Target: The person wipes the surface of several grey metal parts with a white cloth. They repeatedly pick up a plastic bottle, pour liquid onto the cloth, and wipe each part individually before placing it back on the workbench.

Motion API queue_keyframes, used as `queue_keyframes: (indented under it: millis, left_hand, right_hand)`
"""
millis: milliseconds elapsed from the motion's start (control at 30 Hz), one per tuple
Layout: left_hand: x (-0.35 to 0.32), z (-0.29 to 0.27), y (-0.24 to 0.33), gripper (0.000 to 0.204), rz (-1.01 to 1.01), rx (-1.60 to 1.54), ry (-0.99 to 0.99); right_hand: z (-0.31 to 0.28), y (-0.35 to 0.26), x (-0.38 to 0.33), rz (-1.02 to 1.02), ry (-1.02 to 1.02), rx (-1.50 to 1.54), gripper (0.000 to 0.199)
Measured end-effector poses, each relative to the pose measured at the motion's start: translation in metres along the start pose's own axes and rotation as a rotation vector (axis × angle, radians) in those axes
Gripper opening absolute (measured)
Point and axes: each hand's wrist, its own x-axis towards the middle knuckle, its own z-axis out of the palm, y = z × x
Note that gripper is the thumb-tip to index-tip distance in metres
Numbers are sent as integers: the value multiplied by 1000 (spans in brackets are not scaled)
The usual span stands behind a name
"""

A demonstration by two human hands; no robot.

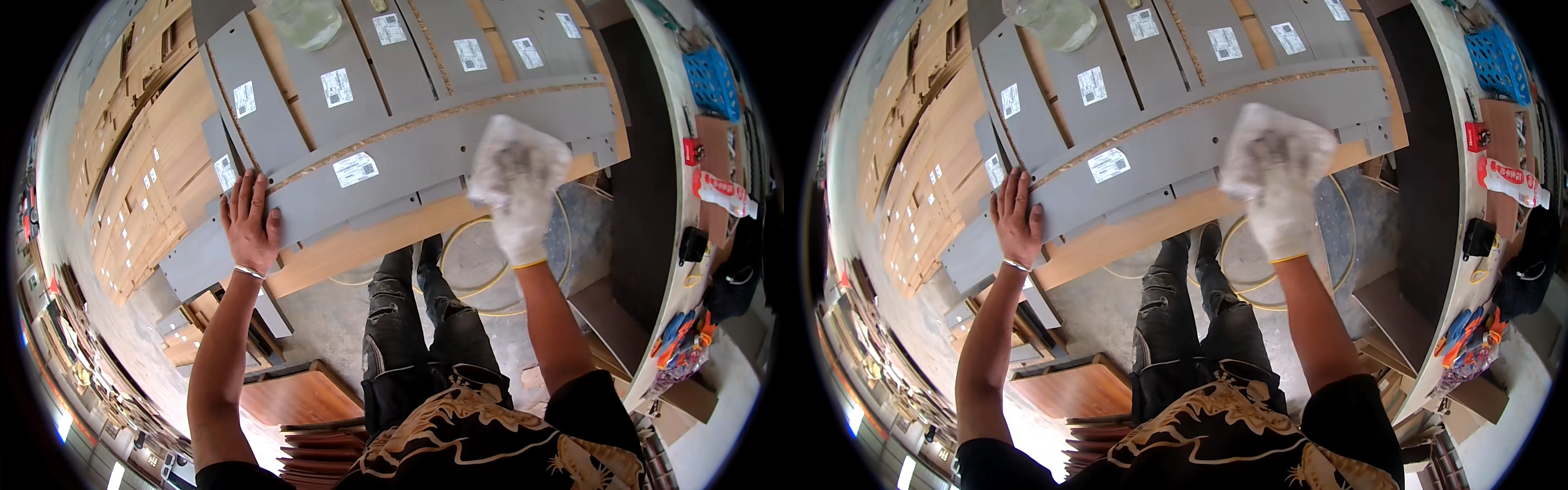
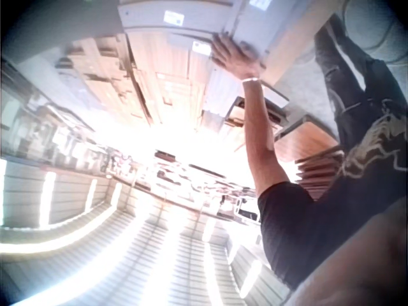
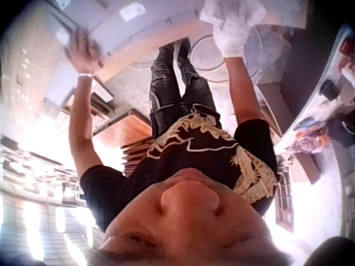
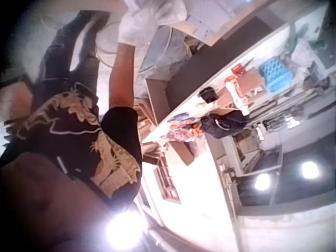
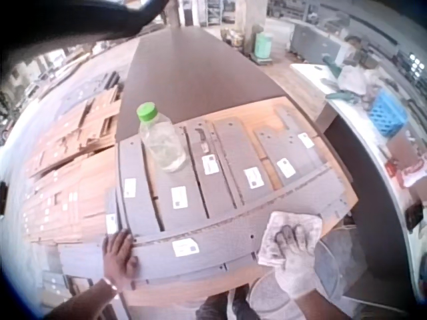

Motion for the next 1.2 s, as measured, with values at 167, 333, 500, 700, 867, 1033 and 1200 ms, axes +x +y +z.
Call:
queue_keyframes:
  millis: [167,333,500,700,867,1033,1200]
  left_hand:
    - [-3,-4,0,60,-1,22,-4]
    - [3,-1,4,59,-3,-24,17]
    - [-2,-1,-1,60,-1,8,1]
    - [-2,0,1,60,2,31,-5]
    - [-3,0,-4,60,8,21,7]
    - [2,3,3,60,13,35,3]
    - [-3,2,-5,59,3,1,20]
  right_hand:
    - [11,-70,-12,-346,-162,-336,70]
    - [-7,4,0,-107,23,-504,69]
    - [3,-70,-14,-272,-126,-374,67]
    - [-2,-64,-1,19,-127,-434,66]
    - [-10,-57,7,-154,-190,-440,65]
    - [19,-68,1,122,-143,-342,58]
    - [3,-58,-4,-98,-144,-300,57]
